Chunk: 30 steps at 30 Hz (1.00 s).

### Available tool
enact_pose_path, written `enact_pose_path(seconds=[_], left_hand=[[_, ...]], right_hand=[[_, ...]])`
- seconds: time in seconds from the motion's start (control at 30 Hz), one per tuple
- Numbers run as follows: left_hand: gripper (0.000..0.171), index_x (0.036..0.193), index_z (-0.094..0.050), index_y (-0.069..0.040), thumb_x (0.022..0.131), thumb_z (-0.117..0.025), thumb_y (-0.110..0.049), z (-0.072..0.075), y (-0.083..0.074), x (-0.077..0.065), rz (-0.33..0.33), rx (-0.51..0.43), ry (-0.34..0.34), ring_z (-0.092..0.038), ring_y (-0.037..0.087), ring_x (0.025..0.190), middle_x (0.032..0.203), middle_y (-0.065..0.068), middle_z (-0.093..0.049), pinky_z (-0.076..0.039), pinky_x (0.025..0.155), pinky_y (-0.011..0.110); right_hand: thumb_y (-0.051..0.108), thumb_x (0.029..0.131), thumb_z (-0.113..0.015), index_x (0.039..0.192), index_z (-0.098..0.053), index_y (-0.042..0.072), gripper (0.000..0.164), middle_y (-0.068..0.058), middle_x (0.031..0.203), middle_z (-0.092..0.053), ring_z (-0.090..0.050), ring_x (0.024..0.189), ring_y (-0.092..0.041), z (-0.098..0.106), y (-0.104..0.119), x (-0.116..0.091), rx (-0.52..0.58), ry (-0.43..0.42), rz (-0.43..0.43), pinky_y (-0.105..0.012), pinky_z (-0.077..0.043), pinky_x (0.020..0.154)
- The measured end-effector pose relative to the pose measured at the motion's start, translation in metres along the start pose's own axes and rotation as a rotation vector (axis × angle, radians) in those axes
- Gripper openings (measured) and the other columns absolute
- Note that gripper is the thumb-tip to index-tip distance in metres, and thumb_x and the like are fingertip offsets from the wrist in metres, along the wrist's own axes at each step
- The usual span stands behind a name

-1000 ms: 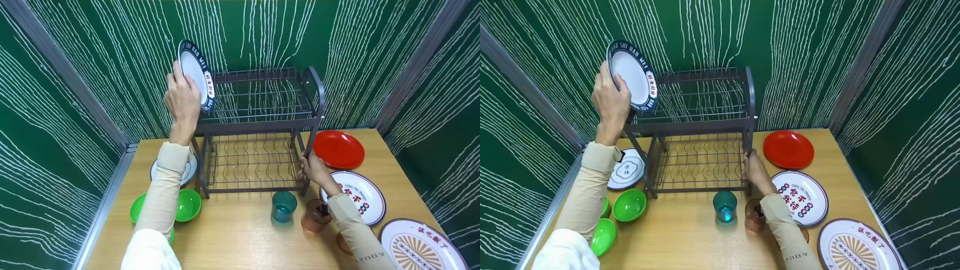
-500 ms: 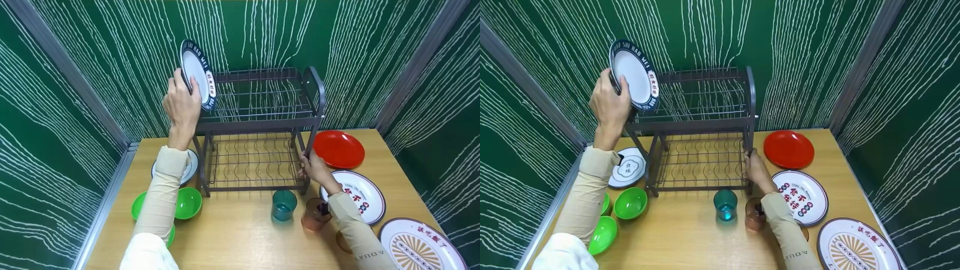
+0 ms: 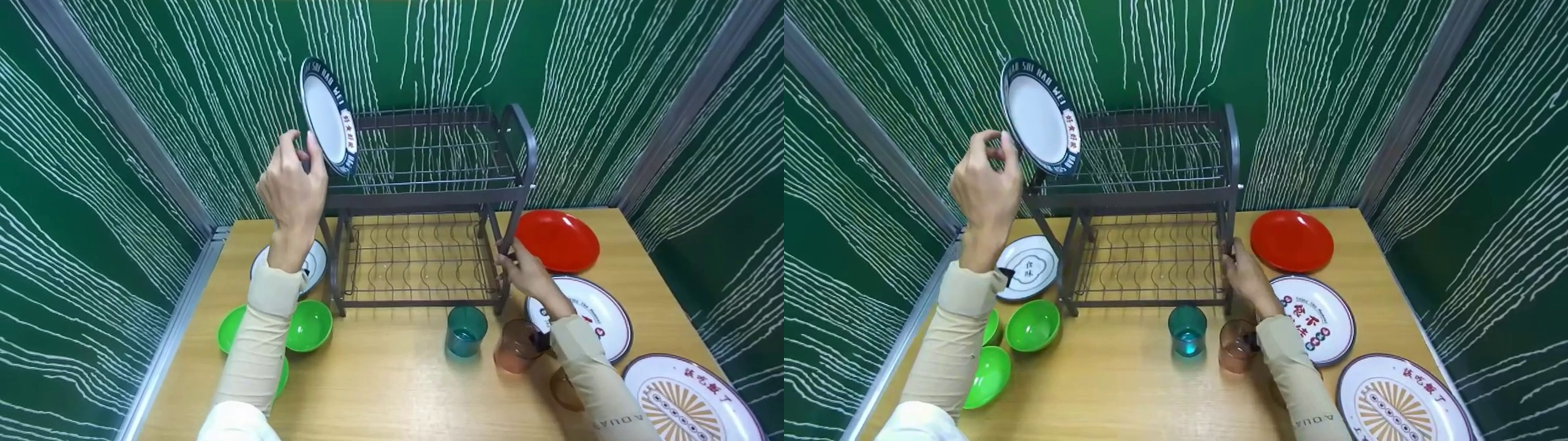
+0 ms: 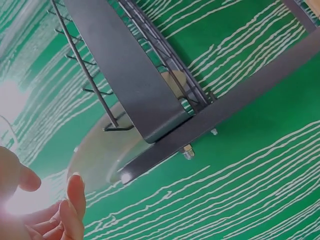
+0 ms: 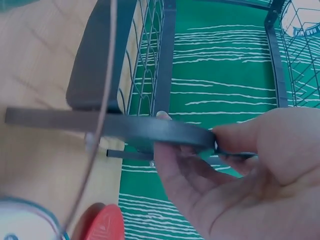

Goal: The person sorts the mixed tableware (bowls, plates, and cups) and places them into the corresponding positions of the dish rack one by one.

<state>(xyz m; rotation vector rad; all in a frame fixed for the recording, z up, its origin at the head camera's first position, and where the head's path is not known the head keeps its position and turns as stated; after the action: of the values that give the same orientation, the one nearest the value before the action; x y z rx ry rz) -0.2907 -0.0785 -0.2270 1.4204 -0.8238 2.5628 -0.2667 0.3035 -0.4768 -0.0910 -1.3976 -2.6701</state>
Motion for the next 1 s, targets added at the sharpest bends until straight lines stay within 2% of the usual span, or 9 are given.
enact_pose_path(seconds=[0.13, 0.23, 0.37, 0.5, 0.73, 0.83, 0.9, 1.0], left_hand=[[0.041, 0.11, -0.064, -0.005, 0.099, -0.044, -0.039, 0.008, -0.003, -0.011, -0.008, -0.012, -0.006, -0.053, 0.018, 0.053, 0.075, 0.006, -0.065, -0.039, 0.045, 0.029], [0.039, 0.106, -0.065, -0.006, 0.099, -0.044, -0.038, 0.014, -0.008, -0.02, -0.028, -0.028, -0.023, -0.052, 0.017, 0.051, 0.073, 0.004, -0.065, -0.039, 0.044, 0.028], [0.035, 0.1, -0.067, -0.006, 0.099, -0.046, -0.035, 0.022, -0.015, -0.036, -0.069, -0.083, -0.042, -0.045, 0.013, 0.046, 0.067, 0.002, -0.063, -0.033, 0.041, 0.026], [0.031, 0.091, -0.068, -0.006, 0.098, -0.049, -0.03, 0.026, -0.02, -0.056, -0.098, -0.152, -0.045, -0.038, 0.01, 0.042, 0.058, -0.002, -0.056, -0.028, 0.038, 0.024], [0.031, 0.076, -0.066, -0.008, 0.096, -0.053, -0.028, 0.03, -0.022, -0.091, -0.11, -0.184, -0.018, -0.033, 0.008, 0.039, 0.05, -0.005, -0.049, -0.024, 0.036, 0.024], [0.031, 0.074, -0.066, -0.009, 0.096, -0.054, -0.027, 0.031, -0.022, -0.105, -0.105, -0.198, 0.002, -0.036, 0.008, 0.04, 0.051, -0.005, -0.049, -0.026, 0.036, 0.024], [0.029, 0.075, -0.067, -0.009, 0.095, -0.055, -0.026, 0.032, -0.02, -0.115, -0.099, -0.215, 0.016, -0.039, 0.009, 0.041, 0.052, -0.005, -0.051, -0.029, 0.037, 0.023], [0.025, 0.078, -0.069, -0.008, 0.094, -0.057, -0.024, 0.03, -0.019, -0.132, -0.091, -0.237, 0.051, -0.044, 0.008, 0.044, 0.056, -0.005, -0.055, -0.033, 0.039, 0.021]], right_hand=[[0.006, 0.098, -0.049, 0.134, -0.044, 0.006, 0.036, -0.024, 0.113, -0.06, -0.064, 0.089, -0.035, 0.009, 0.0, -0.008, -0.072, -0.011, 0.0, -0.044, -0.057, 0.073], [0.008, 0.097, -0.051, 0.133, -0.046, 0.005, 0.036, -0.023, 0.116, -0.059, -0.064, 0.088, -0.036, 0.016, -0.002, -0.014, -0.07, 0.005, -0.004, -0.042, -0.058, 0.073], [0.018, 0.097, -0.055, 0.133, -0.047, 0.004, 0.039, -0.02, 0.121, -0.058, -0.063, 0.095, -0.035, 0.024, -0.006, -0.025, -0.066, 0.019, -0.029, -0.041, -0.056, 0.08], [0.026, 0.096, -0.056, 0.127, -0.053, 0.004, 0.038, -0.017, 0.115, -0.062, -0.061, 0.096, -0.031, 0.035, -0.011, -0.039, -0.121, -0.008, -0.026, -0.038, -0.055, 0.082], [0.029, 0.096, -0.057, 0.122, -0.056, 0.005, 0.036, -0.013, 0.111, -0.063, -0.06, 0.098, -0.029, 0.053, -0.011, -0.055, -0.179, -0.065, 0.006, -0.015, -0.05, 0.077], [0.034, 0.095, -0.056, 0.124, -0.055, 0.005, 0.041, -0.013, 0.115, -0.062, -0.059, 0.102, -0.028, 0.058, -0.011, -0.062, -0.195, -0.074, -0.001, -0.022, -0.053, 0.081], [0.037, 0.095, -0.055, 0.127, -0.053, 0.006, 0.045, -0.014, 0.119, -0.06, -0.056, 0.106, -0.029, 0.062, -0.012, -0.069, -0.202, -0.082, -0.014, -0.035, -0.053, 0.088], [0.037, 0.095, -0.054, 0.13, -0.05, 0.005, 0.047, -0.017, 0.126, -0.055, -0.052, 0.113, -0.034, 0.071, -0.014, -0.079, -0.213, -0.106, -0.035, -0.052, -0.046, 0.094]])
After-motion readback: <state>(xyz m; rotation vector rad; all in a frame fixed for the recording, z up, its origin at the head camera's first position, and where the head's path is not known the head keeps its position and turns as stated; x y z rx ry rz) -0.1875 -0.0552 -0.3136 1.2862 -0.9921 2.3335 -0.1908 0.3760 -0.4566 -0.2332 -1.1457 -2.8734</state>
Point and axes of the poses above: each hand's wrist, its own x-axis towards the middle knuckle, its own z-axis out of the back of the hand, y = z × x, the point moved 6 cm from there along x, towards the middle knuckle
